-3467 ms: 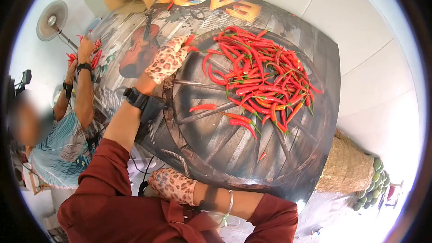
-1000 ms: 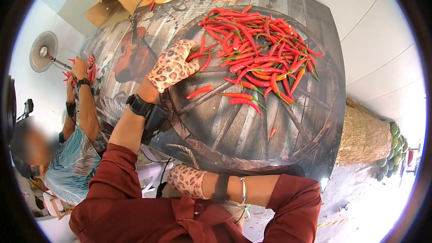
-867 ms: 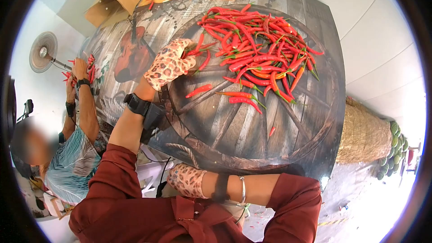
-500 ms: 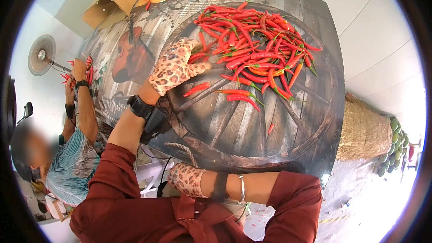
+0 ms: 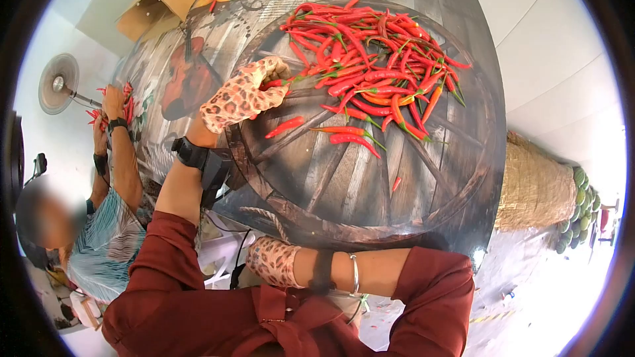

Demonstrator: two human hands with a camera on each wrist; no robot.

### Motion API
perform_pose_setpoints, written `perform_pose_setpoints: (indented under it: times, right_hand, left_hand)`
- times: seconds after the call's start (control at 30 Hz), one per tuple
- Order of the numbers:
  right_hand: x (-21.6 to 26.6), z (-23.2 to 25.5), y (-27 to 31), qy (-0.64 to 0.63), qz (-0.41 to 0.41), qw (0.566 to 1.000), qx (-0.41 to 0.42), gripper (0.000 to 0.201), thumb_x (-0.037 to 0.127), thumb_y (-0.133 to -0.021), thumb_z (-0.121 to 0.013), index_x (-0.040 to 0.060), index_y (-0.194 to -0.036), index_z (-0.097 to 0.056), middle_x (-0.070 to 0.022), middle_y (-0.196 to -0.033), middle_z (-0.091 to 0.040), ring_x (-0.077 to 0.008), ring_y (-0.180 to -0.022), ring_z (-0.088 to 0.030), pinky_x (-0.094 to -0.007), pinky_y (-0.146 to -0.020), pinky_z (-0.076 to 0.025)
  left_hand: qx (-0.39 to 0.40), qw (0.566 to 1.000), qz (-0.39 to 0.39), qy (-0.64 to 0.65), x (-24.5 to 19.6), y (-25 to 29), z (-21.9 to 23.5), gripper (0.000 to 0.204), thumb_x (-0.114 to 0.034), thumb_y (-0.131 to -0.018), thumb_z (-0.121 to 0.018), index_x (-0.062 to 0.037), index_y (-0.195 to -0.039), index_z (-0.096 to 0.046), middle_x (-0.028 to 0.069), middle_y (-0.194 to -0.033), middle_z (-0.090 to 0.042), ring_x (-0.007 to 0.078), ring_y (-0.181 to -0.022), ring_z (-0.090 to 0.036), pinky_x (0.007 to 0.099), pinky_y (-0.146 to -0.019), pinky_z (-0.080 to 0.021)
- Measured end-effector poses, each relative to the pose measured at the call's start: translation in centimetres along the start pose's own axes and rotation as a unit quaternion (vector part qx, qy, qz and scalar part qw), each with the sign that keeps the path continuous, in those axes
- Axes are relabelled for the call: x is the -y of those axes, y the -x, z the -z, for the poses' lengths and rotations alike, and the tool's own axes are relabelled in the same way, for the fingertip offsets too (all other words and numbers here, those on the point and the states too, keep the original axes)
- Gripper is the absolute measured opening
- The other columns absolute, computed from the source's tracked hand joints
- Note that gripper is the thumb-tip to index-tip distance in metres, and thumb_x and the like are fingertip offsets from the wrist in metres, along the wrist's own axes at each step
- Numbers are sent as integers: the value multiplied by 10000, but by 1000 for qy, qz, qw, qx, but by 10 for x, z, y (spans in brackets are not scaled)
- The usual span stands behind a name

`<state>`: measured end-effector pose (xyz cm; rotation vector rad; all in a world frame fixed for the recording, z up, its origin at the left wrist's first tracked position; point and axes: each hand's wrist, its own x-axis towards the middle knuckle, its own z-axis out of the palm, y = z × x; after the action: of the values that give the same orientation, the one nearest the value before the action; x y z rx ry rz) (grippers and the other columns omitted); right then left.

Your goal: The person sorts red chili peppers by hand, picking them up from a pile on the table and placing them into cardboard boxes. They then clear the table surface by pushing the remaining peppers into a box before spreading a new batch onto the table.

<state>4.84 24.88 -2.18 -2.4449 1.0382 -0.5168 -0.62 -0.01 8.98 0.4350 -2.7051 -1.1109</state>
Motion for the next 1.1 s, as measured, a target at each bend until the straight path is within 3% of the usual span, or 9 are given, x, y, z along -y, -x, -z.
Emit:
perform_pose_setpoints:
  times: [0.03, 0.17, 0.23, 0.43, 0.47, 0.6, 0.73, 0.97, 1.1]
  right_hand:
    - [1, 2, 0, 14, 0, 1000, 4, 139, 134, -755, -571, 88, -813, -688, -64, -764, -651, -207, -772, -646, -315, -704, -496]
    - [2, 14, -3, 47, -7, 997, 56, 158, 142, -754, -569, 93, -851, -684, -54, -797, -653, -184, -782, -637, -309, -683, -495]
    - [3, 10, 1, 30, -23, 998, 55, 168, 137, -729, -571, 55, -869, -612, -85, -849, -619, -227, -813, -612, -324, -733, -480]
    - [-5, -10, 8, 14, -12, 1000, -6, 256, 141, -723, -554, 3, -937, -525, -118, -886, -575, -270, -830, -588, -344, -777, -469]
    - [-5, -6, 7, -28, -5, 1000, 8, 261, 143, -733, -545, 1, -950, -520, -118, -879, -571, -265, -827, -587, -344, -782, -469]
    - [-7, -41, 10, 97, -9, 995, -1, 260, 150, -748, -534, 5, -963, -521, -116, -875, -568, -267, -844, -586, -339, -818, -466]
    - [-15, -93, 8, -25, -72, 997, -25, 256, 147, -784, -522, 30, -1011, -532, -103, -955, -569, -253, -932, -576, -333, -881, -456]
    - [-28, -71, 10, -15, -16, 1000, -17, 228, 117, -833, -497, 52, -1038, -570, -99, -1017, -577, -226, -989, -573, -325, -903, -451]
    - [-25, -97, 2, -14, -12, 1000, -19, 213, 103, -838, -500, 49, -1022, -591, -101, -1011, -588, -223, -986, -577, -317, -893, -455]
  left_hand:
    - [1, 998, -25, 50, -2, 1, 0, 267, -110, -822, -627, -28, -1072, -580, 93, -945, -649, 156, -878, -613, 284, -782, -486]
    - [43, 999, -24, -3, -7, 2, -3, 274, -132, -839, -652, -23, -1079, -576, 82, -937, -640, 141, -885, -592, 279, -795, -476]
    - [84, 991, 59, 91, -25, 6, 0, 359, -174, -817, -696, -22, -1117, -572, 92, -970, -637, 148, -925, -580, 286, -828, -466]
    - [124, 988, -25, -93, -35, 12, -6, 524, -294, -777, -709, -42, -1204, -539, 159, -1239, -565, 298, -1154, -546, 365, -970, -434]
    - [88, 976, -110, -165, -29, 13, -9, 498, -262, -774, -687, -54, -1203, -543, 166, -1248, -553, 322, -1144, -539, 379, -969, -432]
    - [54, 977, -120, -169, -17, 12, -22, 480, -236, -772, -678, -61, -1199, -545, 163, -1239, -555, 322, -1134, -544, 380, -964, -436]
    - [10, 975, -134, -175, -8, 6, -33, 460, -202, -770, -667, -69, -1193, -548, 159, -1227, -559, 321, -1120, -549, 382, -957, -440]
    - [-78, 973, -100, -195, -30, -4, -16, 425, -76, -746, -627, -64, -1165, -553, 154, -1151, -578, 329, -1064, -567, 387, -938, -451]
    - [-121, 961, -165, -187, -8, -46, 1, 535, 32, -728, -573, -87, -1244, -499, 157, -1286, -498, 320, -1255, -430, 384, -1073, -343]
